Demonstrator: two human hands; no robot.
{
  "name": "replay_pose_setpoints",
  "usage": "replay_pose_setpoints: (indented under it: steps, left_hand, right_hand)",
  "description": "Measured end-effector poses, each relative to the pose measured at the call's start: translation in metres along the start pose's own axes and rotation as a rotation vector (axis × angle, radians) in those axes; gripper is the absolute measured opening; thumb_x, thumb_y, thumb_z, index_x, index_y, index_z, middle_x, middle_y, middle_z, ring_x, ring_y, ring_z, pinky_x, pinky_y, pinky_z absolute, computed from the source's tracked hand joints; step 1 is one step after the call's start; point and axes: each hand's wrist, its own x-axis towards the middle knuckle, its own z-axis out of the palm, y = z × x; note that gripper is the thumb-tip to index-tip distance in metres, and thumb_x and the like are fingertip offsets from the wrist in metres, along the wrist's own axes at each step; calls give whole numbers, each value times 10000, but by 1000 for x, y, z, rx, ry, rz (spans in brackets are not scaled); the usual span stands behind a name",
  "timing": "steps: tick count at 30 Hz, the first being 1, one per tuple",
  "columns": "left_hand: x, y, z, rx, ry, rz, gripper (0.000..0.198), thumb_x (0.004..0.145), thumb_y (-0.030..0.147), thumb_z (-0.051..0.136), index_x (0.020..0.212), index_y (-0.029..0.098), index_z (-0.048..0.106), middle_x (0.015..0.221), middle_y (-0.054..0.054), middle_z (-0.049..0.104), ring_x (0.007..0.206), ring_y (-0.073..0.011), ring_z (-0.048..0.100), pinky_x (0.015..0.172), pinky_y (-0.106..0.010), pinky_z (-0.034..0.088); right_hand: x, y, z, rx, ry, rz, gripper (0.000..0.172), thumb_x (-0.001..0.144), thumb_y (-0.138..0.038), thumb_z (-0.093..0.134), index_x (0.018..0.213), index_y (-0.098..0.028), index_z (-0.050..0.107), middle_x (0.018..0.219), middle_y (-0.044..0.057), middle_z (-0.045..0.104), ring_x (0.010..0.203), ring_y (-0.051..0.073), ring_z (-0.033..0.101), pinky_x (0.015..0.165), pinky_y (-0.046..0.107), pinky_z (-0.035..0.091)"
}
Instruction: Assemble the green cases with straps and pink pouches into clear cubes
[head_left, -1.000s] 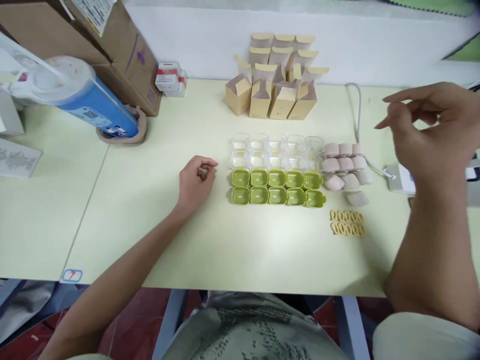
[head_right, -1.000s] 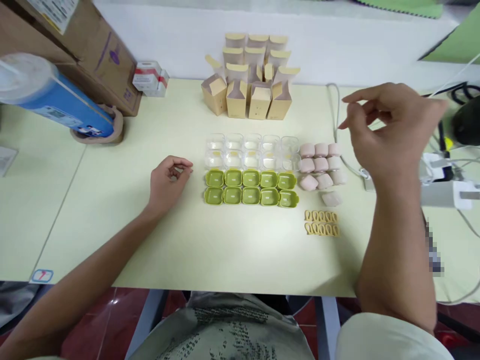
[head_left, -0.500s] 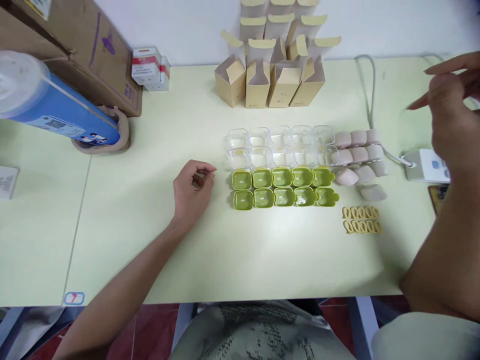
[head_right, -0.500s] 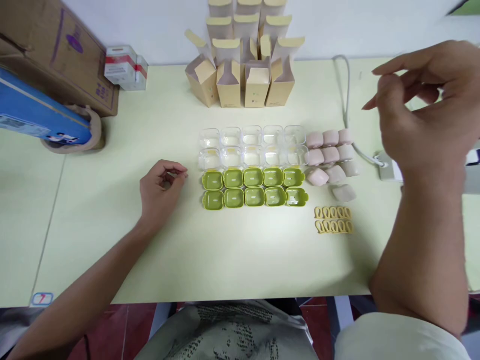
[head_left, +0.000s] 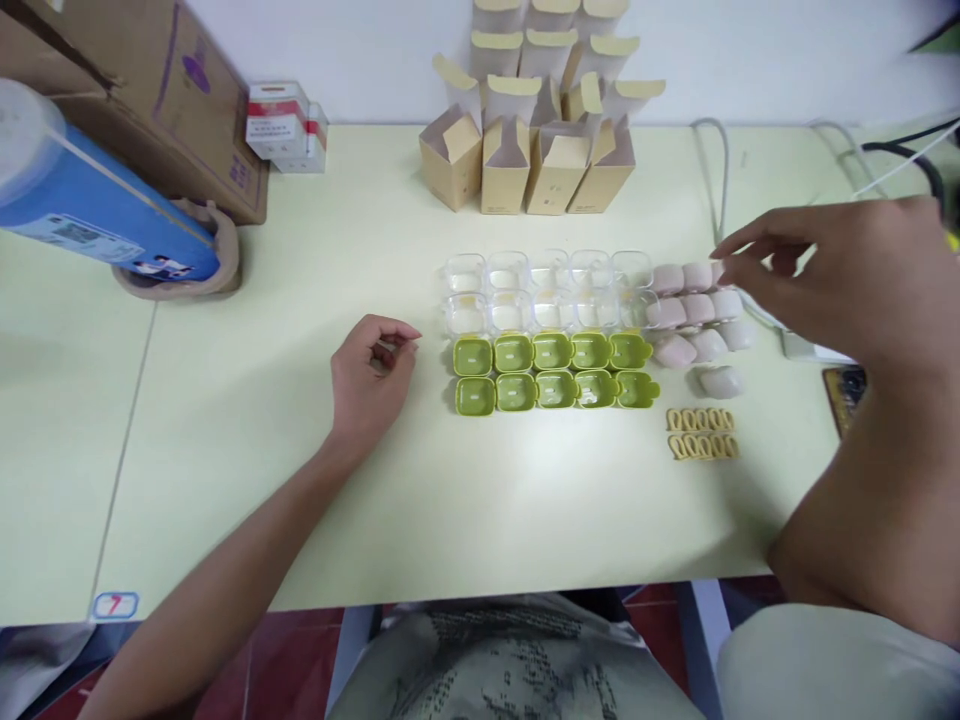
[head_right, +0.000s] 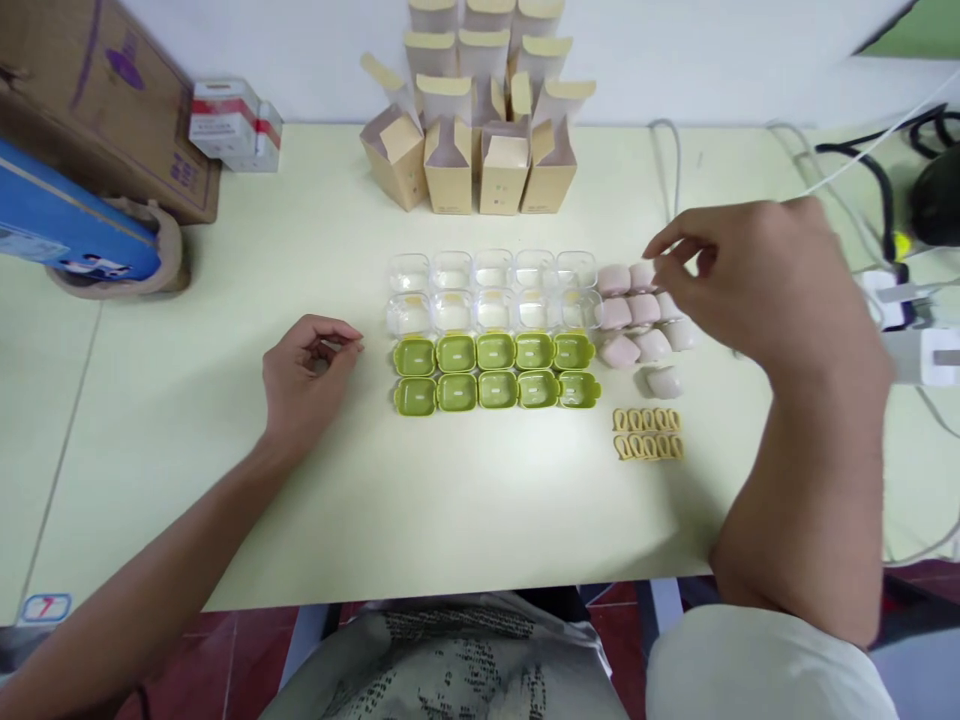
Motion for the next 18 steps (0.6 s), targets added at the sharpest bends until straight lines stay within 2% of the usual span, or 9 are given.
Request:
replay_pose_setpoints:
  steps: [3,6,8,11,14,18]
  left_hand:
    - [0,-1,0,-2,10,-7,101,878,202,713,932,272,761,929,7,768,787,-152,645,713,-318,531]
    - [0,-1,0,-10,17,-32,108,889,196,709,935,278,762,924,9,773,784,-160,648,706,-332,514]
    - [0,0,0,-12,24,-30,118,892,181,700,931,275,760,928,8,777,785,-159,652,708,-332,509]
    - [0,0,1,-14,42,-17,117,879,160,693,915,255,751,921,-1,773,786,-152,659,710,-318,515]
    - [1,-2,3,-18,45,-19,131,859,148,691,922,246,750,927,1,779,776,-142,655,713,-303,533]
    - [2,-7,4,-75,69,-22,156,828,125,696,907,244,757,927,0,796,805,-145,675,715,-282,545]
  right_hand:
    - [0,-2,-2,-56,-182,83,42,853,-281,803,892,-293,813,744,56,716,731,256,564,762,445,428]
    - [2,4,6,-81,-385,96,73,841,-270,871,894,-319,862,789,64,768,794,276,601,732,432,423]
    - [2,11,15,-72,-466,42,109,812,-297,916,911,-326,881,816,62,784,791,269,636,709,424,443]
    - [0,17,29,-77,-508,-36,173,783,-382,938,936,-325,882,851,52,794,718,238,652,657,411,451]
    - [-3,17,36,-137,-501,-10,228,763,-411,924,970,-349,853,888,21,803,684,223,640,644,401,445]
    - [-8,0,31,-263,-486,-55,265,868,-524,798,1053,-335,792,997,50,776,768,255,628,667,397,438]
